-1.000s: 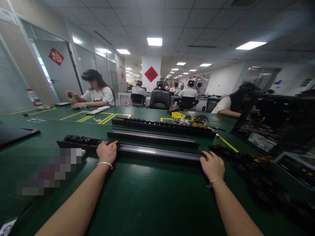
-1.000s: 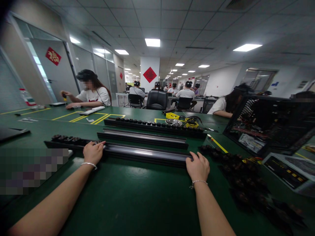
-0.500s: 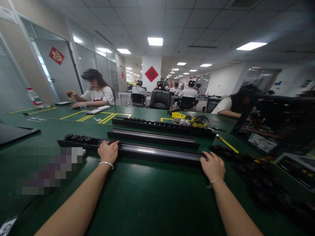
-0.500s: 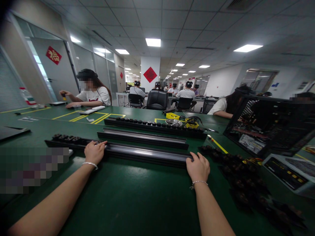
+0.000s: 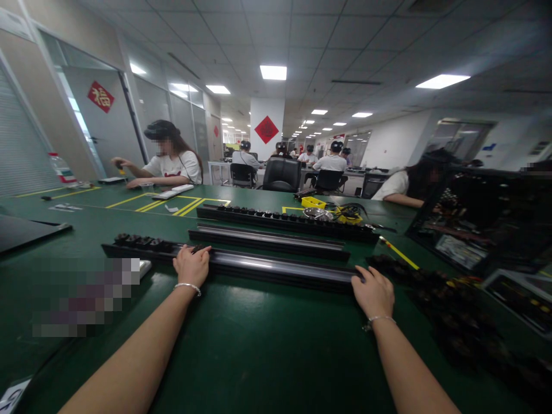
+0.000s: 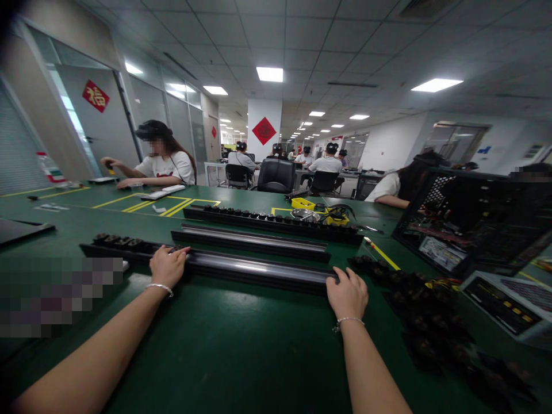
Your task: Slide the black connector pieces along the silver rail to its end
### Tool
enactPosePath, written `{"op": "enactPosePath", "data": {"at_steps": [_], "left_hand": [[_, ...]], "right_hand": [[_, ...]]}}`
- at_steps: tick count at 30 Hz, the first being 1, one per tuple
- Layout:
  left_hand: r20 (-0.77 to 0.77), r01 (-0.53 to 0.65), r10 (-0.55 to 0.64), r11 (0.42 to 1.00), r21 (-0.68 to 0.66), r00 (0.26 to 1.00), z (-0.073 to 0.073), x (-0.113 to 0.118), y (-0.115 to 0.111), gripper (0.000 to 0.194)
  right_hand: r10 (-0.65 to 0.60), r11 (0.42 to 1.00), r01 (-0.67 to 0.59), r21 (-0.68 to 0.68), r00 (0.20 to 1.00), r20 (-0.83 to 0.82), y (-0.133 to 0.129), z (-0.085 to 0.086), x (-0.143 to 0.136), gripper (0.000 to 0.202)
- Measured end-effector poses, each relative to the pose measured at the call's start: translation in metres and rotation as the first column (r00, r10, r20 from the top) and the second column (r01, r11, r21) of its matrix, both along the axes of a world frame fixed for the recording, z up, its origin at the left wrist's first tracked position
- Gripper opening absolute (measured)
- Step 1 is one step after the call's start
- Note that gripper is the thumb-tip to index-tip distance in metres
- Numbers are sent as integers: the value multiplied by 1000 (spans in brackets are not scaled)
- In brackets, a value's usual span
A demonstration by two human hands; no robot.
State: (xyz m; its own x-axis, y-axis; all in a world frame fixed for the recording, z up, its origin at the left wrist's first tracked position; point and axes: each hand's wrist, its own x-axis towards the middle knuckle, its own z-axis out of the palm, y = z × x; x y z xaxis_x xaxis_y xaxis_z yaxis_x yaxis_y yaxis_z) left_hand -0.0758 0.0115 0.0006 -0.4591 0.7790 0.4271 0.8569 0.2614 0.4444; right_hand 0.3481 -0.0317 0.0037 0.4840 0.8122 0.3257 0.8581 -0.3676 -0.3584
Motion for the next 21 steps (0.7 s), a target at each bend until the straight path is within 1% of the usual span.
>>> {"op": "enactPosePath", "data": {"at_steps": [5, 10, 14, 21], "left_hand": [[-3, 25, -25, 1000, -12, 1000, -1, 1, 0, 36], [3, 22, -22, 1000, -17, 1000, -2, 2, 0, 36], [2, 47, -47, 999, -21, 999, -2, 3, 1, 37], [-47, 71, -71, 997, -7, 996, -2, 3, 0, 36]], "right_hand": [[1, 1000, -1, 9, 1000, -18, -1, 0, 0, 49], [0, 1000, 0, 20, 999, -40, 0, -1, 1, 49], [-1, 1000, 2, 19, 999, -37, 0, -1, 1, 49], [-8, 1000, 8, 3, 1000, -22, 0, 0, 0, 49]]}}
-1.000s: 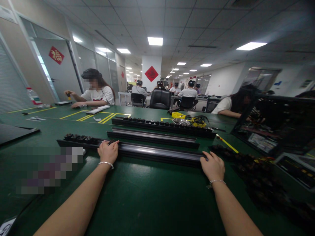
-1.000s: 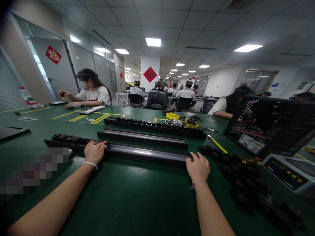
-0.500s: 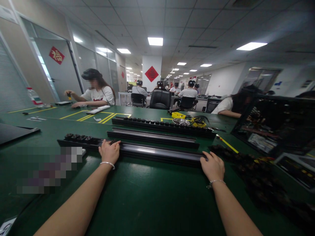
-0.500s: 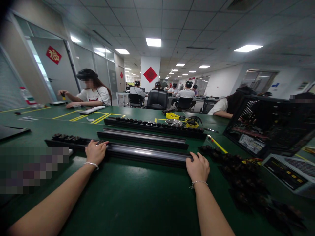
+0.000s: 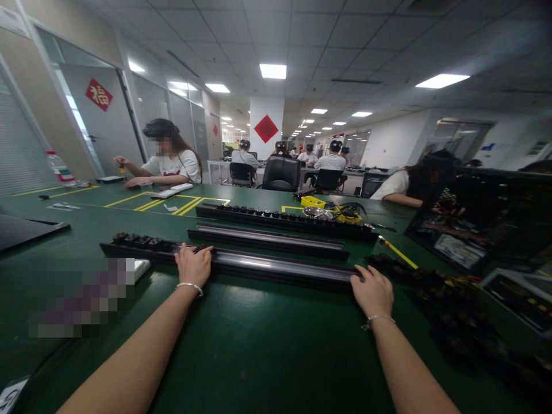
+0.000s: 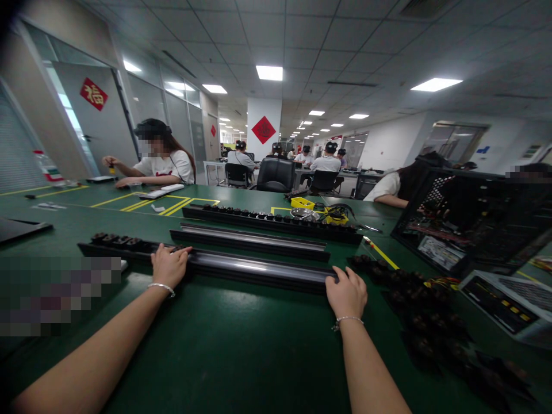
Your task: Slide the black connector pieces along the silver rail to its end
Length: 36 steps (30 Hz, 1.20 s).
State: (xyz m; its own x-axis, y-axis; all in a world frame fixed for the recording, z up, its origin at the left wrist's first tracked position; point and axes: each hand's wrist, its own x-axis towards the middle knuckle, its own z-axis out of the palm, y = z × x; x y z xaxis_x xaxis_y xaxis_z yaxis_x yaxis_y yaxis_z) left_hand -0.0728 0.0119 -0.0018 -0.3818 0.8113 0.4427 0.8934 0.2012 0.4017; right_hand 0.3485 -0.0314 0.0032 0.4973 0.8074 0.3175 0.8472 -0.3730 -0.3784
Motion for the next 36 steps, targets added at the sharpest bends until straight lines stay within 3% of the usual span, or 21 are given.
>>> {"op": "enactPosePath", "data": {"at_steps": [36], "left_hand": [[-80, 46, -49, 998, -31, 996, 0, -1, 0, 40]], "right_hand": [[-13, 1000, 13, 16, 1000, 27, 0, -1, 0, 46]]}}
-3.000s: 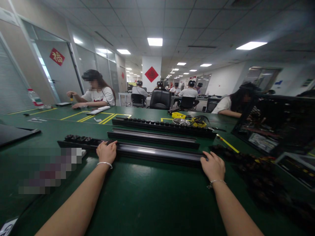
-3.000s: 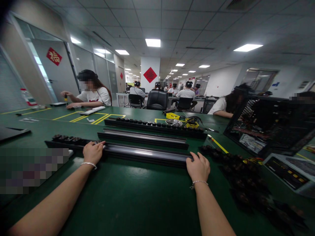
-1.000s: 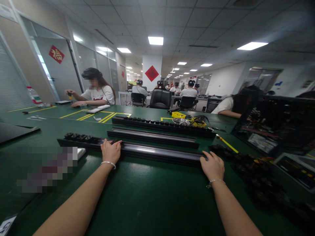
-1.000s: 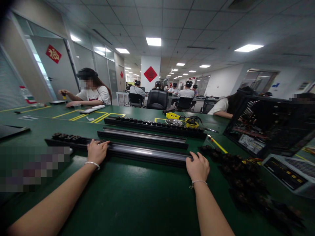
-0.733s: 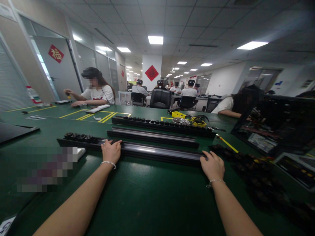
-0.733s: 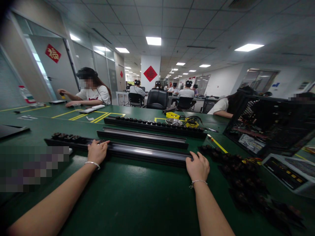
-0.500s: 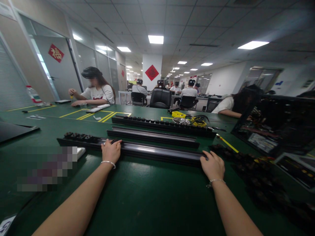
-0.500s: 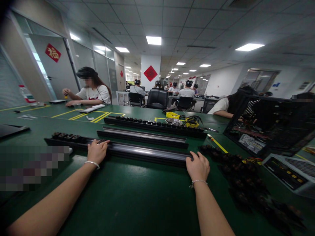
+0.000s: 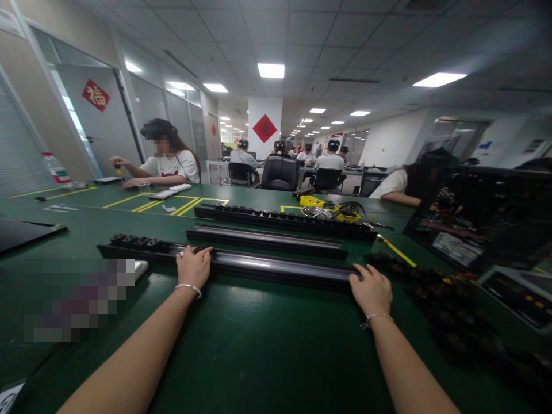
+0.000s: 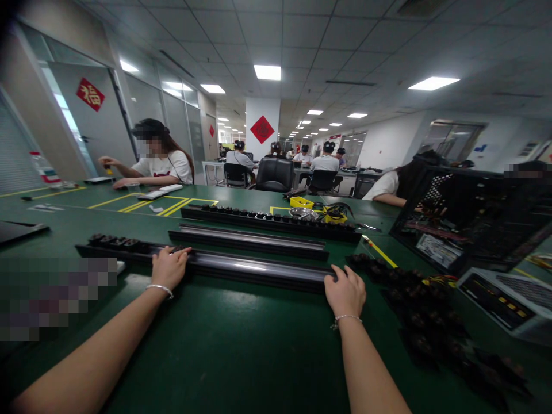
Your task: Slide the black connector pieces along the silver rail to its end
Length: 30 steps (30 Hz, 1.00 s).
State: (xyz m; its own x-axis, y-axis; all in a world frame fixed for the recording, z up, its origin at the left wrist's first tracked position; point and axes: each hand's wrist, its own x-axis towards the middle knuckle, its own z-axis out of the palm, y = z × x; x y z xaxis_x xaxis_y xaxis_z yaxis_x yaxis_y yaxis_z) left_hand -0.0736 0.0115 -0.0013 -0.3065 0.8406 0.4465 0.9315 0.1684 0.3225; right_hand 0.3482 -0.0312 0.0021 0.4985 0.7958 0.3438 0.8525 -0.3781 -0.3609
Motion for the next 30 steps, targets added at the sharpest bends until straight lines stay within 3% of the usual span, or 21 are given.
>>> {"op": "enactPosePath", "data": {"at_steps": [30], "left_hand": [[-26, 5, -5, 1000, -21, 1000, 3, 6, -2, 40]], "right_hand": [[4, 1000, -4, -9, 1000, -6, 0, 2, -1, 48]]}}
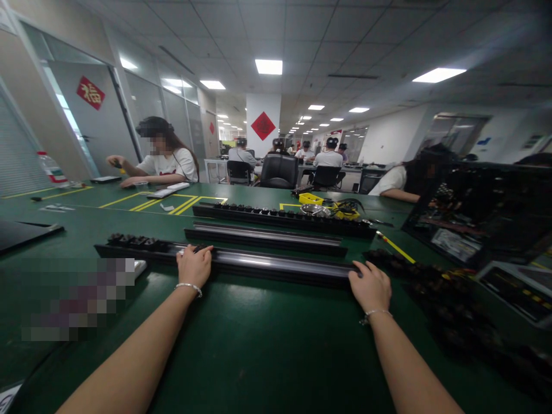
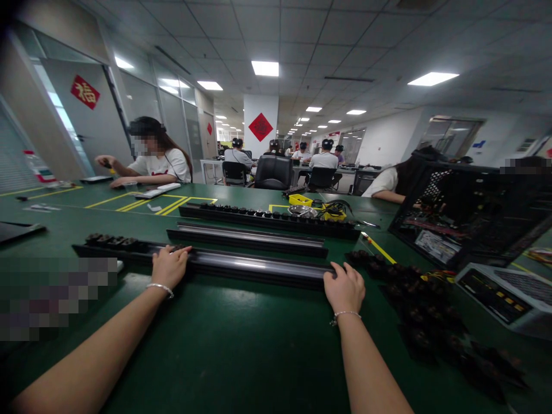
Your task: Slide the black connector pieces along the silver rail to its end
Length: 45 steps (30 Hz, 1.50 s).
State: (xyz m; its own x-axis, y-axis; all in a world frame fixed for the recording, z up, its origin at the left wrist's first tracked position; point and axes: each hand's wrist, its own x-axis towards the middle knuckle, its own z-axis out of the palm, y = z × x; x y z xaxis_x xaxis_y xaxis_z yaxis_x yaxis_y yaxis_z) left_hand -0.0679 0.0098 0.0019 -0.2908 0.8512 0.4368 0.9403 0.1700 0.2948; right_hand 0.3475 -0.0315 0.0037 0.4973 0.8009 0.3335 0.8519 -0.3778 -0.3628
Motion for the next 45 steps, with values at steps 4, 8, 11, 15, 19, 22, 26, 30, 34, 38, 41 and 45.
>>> {"op": "enactPosePath", "data": {"at_steps": [4, 8, 11, 15, 19, 22, 26, 30, 34, 38, 41, 45], "left_hand": [[2, 2, -2, 1000, -1, 1000, 0, 0, 0, 40], [4, 5, -5, 1000, 0, 1000, 0, 1, 0, 40], [3, 7, -7, 1000, 1, 1000, -1, 2, 0, 40], [-7, 14, -14, 1000, 5, 1000, -2, 3, -1, 40], [-21, 27, -27, 1000, 6, 999, -3, 4, -1, 40], [-24, 27, -27, 1000, 7, 999, -3, 5, -1, 40], [-27, 26, -25, 1000, 5, 999, -2, 5, -1, 40], [-28, 22, -22, 1000, 6, 999, -2, 6, -1, 39], [-29, 27, -27, 1000, 5, 999, -2, 5, -1, 40], [-23, 28, -28, 1000, 2, 999, -1, 6, -1, 40], [-17, 27, -27, 1000, -1, 1000, -1, 7, -1, 40], [-9, 26, -26, 1000, 0, 1000, 0, 8, -1, 39]], "right_hand": [[0, 1000, 0, -17, 1000, -13, -1, 2, -1, 48], [-3, 1000, 2, -22, 1000, -15, -2, 3, -3, 49], [-5, 1000, 4, -27, 1000, -21, -2, 3, -3, 49], [2, 1000, -2, -22, 1000, -15, -2, 3, -3, 49], [4, 1000, -4, -13, 1000, -17, -2, 3, -3, 49], [6, 1000, -6, -12, 1000, -18, -2, 2, -3, 49], [3, 1000, -3, 17, 1000, 2, -1, 0, -2, 47], [2, 1000, -2, 4, 1000, -6, -1, 0, -2, 48], [5, 1000, -5, -4, 1000, -17, -1, 1, -1, 49], [7, 1000, -8, -5, 1000, -15, 1, 0, 0, 49], [14, 1000, -14, 5, 1000, -4, 2, -2, 2, 49], [17, 1000, -17, 12, 1000, -2, 3, -4, 3, 49]]}}
